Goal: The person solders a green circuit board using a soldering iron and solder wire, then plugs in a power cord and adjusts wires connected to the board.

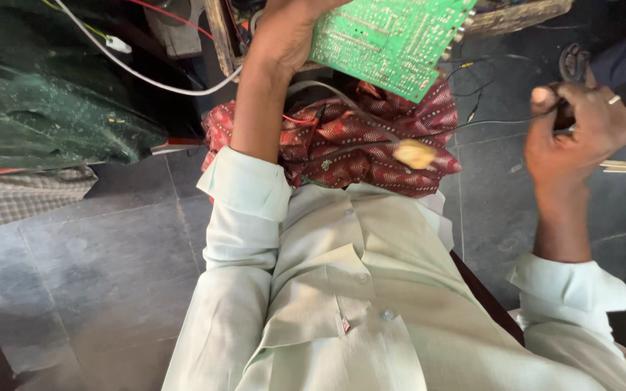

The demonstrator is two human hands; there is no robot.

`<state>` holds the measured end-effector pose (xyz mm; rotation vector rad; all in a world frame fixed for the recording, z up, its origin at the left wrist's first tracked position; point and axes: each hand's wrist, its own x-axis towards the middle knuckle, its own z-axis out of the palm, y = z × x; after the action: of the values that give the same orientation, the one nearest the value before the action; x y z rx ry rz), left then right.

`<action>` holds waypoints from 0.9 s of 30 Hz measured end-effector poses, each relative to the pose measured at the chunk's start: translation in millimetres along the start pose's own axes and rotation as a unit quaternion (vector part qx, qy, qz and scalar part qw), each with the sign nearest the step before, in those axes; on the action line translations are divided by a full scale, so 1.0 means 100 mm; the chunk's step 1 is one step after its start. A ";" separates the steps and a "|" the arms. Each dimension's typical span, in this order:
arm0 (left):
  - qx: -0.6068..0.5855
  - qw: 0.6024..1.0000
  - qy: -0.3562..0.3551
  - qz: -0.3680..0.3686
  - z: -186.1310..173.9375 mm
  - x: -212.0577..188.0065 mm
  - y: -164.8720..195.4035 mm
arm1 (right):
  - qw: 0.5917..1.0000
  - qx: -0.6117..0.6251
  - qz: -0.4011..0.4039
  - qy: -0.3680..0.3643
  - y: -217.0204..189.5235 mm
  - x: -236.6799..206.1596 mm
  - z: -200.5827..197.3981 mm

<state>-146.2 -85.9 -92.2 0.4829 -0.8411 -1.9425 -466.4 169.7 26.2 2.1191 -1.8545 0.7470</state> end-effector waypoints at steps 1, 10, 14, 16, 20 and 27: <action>0.009 1.000 -0.014 -0.001 0.06 -0.03 0.05 | 1.000 0.006 0.009 -0.025 0.04 0.02 -0.04; 0.029 0.996 -0.069 0.040 0.31 -0.19 0.37 | 0.945 0.019 0.000 -0.326 -0.26 0.11 0.13; 0.074 0.993 -0.067 0.062 0.30 -0.22 0.39 | 0.962 0.068 -0.026 -0.264 -0.56 0.24 0.18; 0.082 0.994 -0.054 0.052 0.29 -0.23 0.40 | 0.956 0.131 -0.077 -0.252 -0.80 0.29 0.31; 0.074 0.995 -0.037 0.051 0.34 -0.27 0.43 | 0.896 0.269 -0.216 -0.279 -1.36 0.41 0.84; 0.069 0.997 0.020 0.017 0.43 -0.25 0.47 | 0.876 0.140 -0.310 -0.341 -1.89 0.65 1.36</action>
<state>-132.8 -63.8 -28.3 0.5832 -0.9564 -1.8461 -248.0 80.6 -25.3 3.2181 -1.1512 0.1036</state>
